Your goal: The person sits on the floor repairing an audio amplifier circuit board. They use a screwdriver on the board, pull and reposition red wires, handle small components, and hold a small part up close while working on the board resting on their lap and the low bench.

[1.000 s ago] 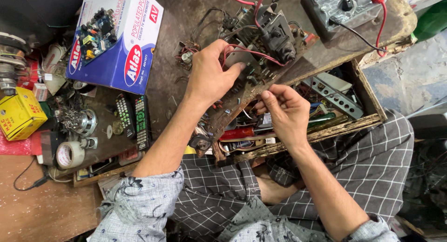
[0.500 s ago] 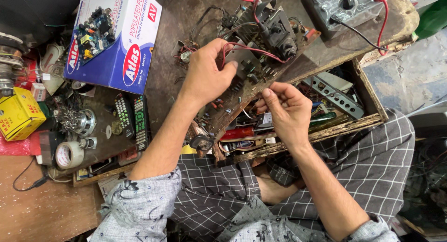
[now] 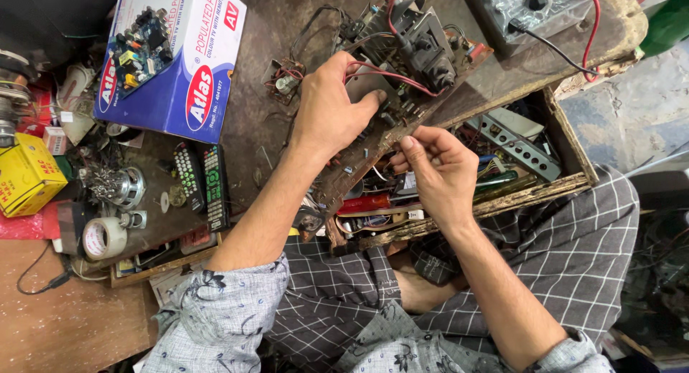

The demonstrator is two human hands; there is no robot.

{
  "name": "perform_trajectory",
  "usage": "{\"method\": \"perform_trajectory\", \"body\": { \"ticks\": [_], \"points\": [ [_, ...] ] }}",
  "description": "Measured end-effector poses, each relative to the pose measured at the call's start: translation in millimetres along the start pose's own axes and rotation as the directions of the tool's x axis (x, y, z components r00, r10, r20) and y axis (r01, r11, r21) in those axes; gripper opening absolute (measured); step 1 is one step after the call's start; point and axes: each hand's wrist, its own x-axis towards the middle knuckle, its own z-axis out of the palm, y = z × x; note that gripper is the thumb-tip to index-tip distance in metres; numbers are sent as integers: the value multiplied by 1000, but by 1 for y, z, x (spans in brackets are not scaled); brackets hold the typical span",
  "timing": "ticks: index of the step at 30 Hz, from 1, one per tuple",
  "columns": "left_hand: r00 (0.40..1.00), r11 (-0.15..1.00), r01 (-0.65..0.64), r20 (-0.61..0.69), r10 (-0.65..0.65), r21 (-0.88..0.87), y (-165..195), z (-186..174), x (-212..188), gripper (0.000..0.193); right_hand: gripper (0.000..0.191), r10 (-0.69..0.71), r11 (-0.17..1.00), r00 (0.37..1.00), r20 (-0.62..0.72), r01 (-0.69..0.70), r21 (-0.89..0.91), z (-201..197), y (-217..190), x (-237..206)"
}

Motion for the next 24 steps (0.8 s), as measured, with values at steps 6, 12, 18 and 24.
{"method": "perform_trajectory", "body": {
  "ticks": [6,12,18,24],
  "points": [
    [995,994,-91,50,88,65,-6,-4,1,39,15,15,1000,1000,-10,-15,3,1,1,-2],
    [986,982,-151,92,142,109,-8,-7,-3,37,15,13,1000,1000,-19,-13,2,4,4,-6],
    [984,999,36,173,-35,1,-14,-16,1,22,15,-26,1000,1000,-4,26,-4,-2,3,-1],
    [981,997,-33,190,45,-64,-18,-25,-2,28,16,-10,1000,1000,-17,11,10,-2,1,1]
  ]
}}
